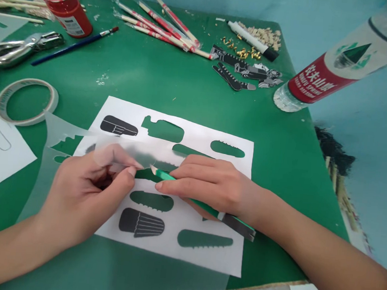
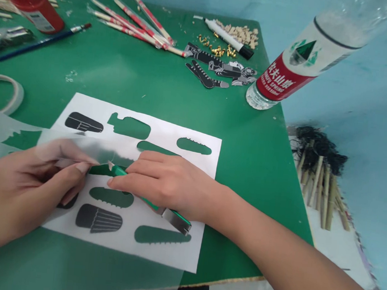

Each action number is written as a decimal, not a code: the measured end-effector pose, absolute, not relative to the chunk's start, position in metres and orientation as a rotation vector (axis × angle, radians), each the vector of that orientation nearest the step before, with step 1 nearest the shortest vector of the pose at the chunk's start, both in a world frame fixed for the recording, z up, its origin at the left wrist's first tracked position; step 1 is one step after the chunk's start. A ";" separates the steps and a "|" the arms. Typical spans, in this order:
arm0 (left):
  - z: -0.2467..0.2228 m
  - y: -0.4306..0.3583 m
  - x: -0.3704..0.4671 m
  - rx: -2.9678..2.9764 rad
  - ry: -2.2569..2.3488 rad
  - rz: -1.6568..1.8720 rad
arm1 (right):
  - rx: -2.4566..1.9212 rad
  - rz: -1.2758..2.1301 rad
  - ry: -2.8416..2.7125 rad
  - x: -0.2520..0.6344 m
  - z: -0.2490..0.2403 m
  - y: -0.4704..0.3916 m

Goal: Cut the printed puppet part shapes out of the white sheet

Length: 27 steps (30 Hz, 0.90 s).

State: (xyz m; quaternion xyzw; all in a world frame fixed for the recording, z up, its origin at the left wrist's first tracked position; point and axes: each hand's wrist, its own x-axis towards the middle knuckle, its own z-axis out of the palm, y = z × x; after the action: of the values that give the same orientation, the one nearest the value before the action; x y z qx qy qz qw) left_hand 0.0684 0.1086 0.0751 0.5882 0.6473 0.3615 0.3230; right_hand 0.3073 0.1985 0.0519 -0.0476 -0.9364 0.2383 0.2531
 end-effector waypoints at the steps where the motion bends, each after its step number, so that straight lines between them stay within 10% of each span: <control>1: 0.075 0.109 0.068 1.545 1.701 0.949 | -0.132 0.651 -2.543 0.307 0.052 0.199; 27: 0.070 0.108 0.067 1.561 1.678 0.988 | -0.117 0.679 -2.481 0.305 0.054 0.200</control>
State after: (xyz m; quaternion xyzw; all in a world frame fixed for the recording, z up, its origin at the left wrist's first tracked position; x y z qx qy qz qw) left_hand 0.0669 0.1083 0.0695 0.5933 0.6376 0.3752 0.3173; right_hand 0.3046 0.1996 0.0535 -0.0437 -0.9252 0.2530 0.2794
